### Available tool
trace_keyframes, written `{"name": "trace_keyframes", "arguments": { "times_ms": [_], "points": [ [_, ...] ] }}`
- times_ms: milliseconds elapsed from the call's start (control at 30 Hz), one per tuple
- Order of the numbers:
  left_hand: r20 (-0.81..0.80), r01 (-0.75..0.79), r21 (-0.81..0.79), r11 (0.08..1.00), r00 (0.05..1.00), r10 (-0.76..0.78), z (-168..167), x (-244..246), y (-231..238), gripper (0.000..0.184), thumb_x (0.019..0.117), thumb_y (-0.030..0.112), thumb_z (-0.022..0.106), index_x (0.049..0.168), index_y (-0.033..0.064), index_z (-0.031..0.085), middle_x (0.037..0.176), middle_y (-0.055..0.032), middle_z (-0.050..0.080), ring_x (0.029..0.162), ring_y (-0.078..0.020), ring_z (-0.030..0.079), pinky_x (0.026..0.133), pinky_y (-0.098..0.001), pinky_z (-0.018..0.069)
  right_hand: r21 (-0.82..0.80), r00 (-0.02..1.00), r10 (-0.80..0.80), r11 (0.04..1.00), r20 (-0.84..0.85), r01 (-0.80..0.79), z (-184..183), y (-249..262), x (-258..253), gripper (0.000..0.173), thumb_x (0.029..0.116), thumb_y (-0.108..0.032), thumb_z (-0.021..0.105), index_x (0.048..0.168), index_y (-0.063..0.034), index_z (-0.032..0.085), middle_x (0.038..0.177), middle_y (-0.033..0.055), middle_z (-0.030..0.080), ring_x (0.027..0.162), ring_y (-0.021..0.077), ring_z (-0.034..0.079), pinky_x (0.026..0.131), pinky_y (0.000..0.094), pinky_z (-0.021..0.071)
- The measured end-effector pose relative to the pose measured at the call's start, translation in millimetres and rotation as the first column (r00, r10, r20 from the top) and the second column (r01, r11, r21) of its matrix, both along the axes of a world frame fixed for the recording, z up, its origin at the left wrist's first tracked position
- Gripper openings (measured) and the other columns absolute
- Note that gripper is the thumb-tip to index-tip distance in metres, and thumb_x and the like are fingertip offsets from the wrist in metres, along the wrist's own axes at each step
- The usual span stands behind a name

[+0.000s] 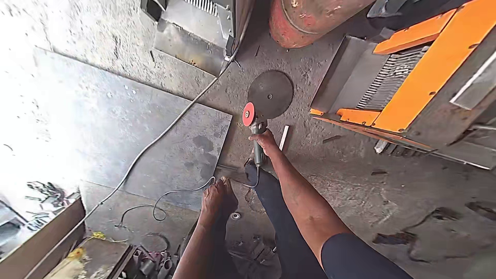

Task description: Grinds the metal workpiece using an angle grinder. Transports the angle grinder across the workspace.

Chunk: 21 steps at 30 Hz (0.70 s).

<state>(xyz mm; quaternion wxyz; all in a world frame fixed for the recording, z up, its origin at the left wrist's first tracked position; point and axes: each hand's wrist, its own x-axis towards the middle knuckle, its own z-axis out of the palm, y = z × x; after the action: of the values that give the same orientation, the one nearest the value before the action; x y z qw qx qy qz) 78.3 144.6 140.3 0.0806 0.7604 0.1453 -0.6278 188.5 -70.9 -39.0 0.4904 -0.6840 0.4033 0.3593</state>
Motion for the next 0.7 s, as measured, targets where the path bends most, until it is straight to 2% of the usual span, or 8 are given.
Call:
{"name": "trace_keyframes", "arguments": {
  "times_ms": [167,367,467,600,700],
  "points": [
    [-0.132,0.14,-0.033,0.99,0.981,-0.143,-7,6,-4,0.042,0.1056,0.039,0.042,0.123,0.0081,0.063,0.121,-0.0195,0.069,0.117,-0.0385,0.066,0.093,-0.0616,0.0533,-0.023,0.997,0.0,1.0,-0.072,-0.002,-2,-4,-12,0.079,0.0612,-0.023,0.091,0.129,-0.002,0.055,0.107,0.0214,0.067,0.098,0.0354,0.067,0.082,0.0591,0.0554],
    [-0.222,0.129,-0.119,0.985,0.963,-0.153,-32,-9,19,0.047,0.0995,0.051,0.052,0.114,0.0081,0.066,0.111,-0.0177,0.071,0.109,-0.036,0.068,0.09,-0.062,0.0541,-0.057,0.987,0.046,0.997,-0.155,-0.055,-20,9,-22,0.08,0.061,-0.032,0.09,0.128,-0.0068,0.056,0.105,0.0186,0.069,0.098,0.035,0.068,0.082,0.0612,0.0552],
    [-0.25,0.089,-0.21,0.974,0.958,-0.141,-59,-14,45,0.048,0.0985,0.051,0.053,0.11,0.0068,0.068,0.107,-0.0176,0.071,0.105,-0.0355,0.069,0.089,-0.062,0.0536,-0.083,0.985,0.043,0.995,-0.166,-0.057,-48,24,-22,0.078,0.0616,-0.032,0.091,0.127,-0.0055,0.057,0.105,0.0191,0.069,0.098,0.0358,0.068,0.082,0.0616,0.0546],
    [-0.317,0.077,-0.312,0.947,0.931,-0.181,-110,-26,85,0.044,0.1006,0.047,0.053,0.106,0.0058,0.067,0.098,-0.0156,0.071,0.096,-0.0331,0.071,0.085,-0.0598,0.0548,-0.146,0.986,0.041,0.987,-0.159,-0.065,-89,48,-34,0.079,0.0612,-0.034,0.091,0.126,-0.0044,0.057,0.107,0.0189,0.069,0.1,0.0354,0.067,0.083,0.0617,0.0542],
    [-0.363,0.088,-0.356,0.93,0.904,-0.224,-148,-26,117,0.045,0.0997,0.047,0.054,0.105,0.0046,0.068,0.1,-0.0168,0.071,0.098,-0.0337,0.07,0.086,-0.0605,0.0542,-0.192,0.992,0.006,0.981,-0.129,-0.031,-112,67,-38,0.078,0.0621,-0.033,0.09,0.127,-0.0049,0.056,0.106,0.0182,0.068,0.099,0.0334,0.067,0.083,0.06,0.055]
  ]
}}
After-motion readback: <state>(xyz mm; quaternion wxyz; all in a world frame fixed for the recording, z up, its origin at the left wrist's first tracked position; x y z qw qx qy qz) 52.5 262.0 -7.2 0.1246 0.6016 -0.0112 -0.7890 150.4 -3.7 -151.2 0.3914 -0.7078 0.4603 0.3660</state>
